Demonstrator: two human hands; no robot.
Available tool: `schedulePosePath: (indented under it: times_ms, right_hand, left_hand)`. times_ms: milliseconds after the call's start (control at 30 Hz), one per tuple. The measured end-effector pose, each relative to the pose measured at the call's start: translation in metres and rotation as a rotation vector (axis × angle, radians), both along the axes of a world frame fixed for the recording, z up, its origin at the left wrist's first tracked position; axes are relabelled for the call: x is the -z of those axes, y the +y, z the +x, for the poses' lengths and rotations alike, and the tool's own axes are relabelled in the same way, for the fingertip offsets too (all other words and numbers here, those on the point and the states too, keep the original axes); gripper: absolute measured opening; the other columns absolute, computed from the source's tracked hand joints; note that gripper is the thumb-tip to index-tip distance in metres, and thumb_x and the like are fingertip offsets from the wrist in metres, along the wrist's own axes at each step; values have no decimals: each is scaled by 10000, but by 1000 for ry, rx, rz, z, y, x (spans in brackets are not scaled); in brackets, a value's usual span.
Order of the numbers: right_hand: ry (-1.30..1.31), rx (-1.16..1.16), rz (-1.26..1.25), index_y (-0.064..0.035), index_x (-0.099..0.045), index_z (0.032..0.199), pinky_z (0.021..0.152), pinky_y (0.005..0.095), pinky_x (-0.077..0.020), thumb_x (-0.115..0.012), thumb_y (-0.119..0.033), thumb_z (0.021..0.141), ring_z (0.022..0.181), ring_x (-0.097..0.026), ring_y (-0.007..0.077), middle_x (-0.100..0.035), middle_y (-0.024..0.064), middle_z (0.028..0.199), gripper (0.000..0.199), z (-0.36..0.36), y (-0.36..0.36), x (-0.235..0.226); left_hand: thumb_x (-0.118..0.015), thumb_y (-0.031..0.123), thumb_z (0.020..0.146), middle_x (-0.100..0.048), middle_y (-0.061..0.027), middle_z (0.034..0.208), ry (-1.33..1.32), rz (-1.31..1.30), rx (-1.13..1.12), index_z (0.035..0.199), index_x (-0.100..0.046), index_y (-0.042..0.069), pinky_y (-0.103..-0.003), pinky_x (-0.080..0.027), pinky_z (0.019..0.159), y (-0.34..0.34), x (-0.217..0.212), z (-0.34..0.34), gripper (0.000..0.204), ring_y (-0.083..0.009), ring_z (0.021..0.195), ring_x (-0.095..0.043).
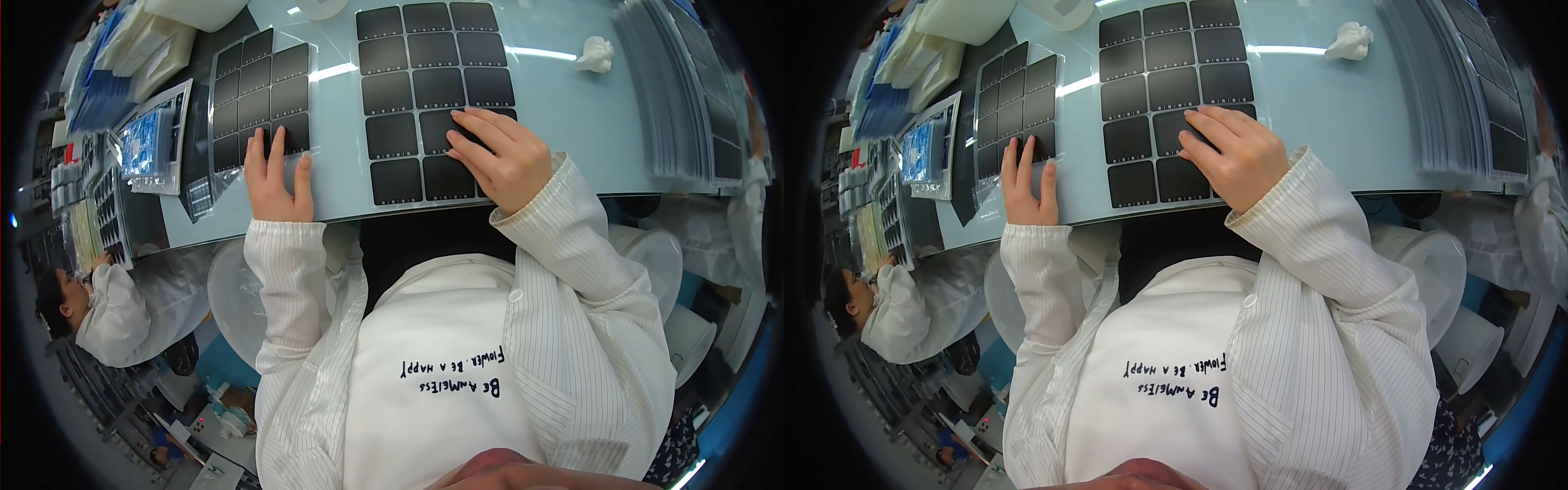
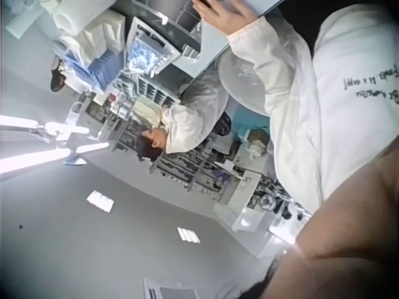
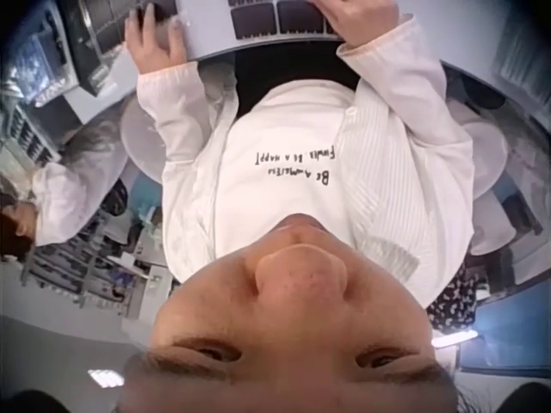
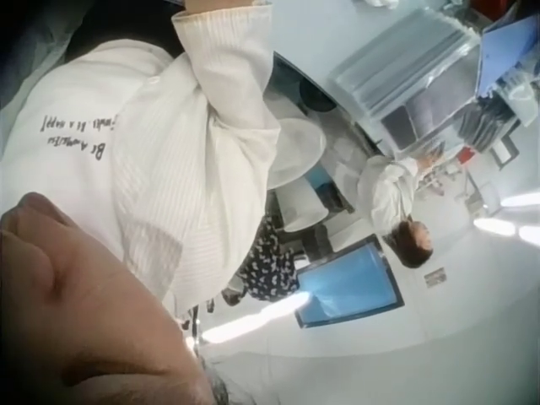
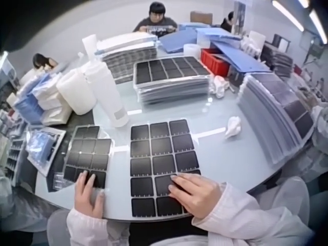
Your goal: The recorder uses a cloth to wipe down and inspect the grid lines on solar cell film panels at a workstation.
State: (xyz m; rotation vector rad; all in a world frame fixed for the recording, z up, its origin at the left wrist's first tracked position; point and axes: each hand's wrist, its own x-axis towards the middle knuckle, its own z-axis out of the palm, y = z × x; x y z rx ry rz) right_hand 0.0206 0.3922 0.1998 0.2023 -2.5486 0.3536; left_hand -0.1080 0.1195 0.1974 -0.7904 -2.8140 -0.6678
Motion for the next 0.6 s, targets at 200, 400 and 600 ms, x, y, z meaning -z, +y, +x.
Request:
schedulePosePath:
  times_ms: [200, 400, 600]
  right_hand:
    - [11, 23, -167, -44, -707, 929, 822, 334, -531, -759, -91, 715, 949, -659, 261, -689, 87, 1015, 225, 6, 23, -22]
    - [128, 542, -162, -55, -667, 1119, 726, 299, -538, -716, -122, 814, 877, -682, 208, -697, 104, 1018, 316, 21, 115, -47]
    - [44, 788, -171, 12, -648, 1052, 740, 360, -484, -768, -322, 732, 866, -609, 286, -618, 176, 965, 478, 16, 170, -28]
  left_hand:
    - [-576, 282, 907, -366, -219, 1435, 58, 54, 171, 1319, -500, 31, -497, -216, 1108, 23, -15, 23, 488, -401, 1354, -299]
    - [-640, 331, 850, -345, -197, 1456, -114, -54, 456, 1371, -428, 38, -488, -218, 1108, 56, -24, 54, 634, -373, 1366, -292]
    - [-679, 333, 816, -365, -191, 1438, -80, -42, 453, 1408, -345, 14, -470, -252, 1096, 73, -21, 43, 751, -355, 1321, -354]
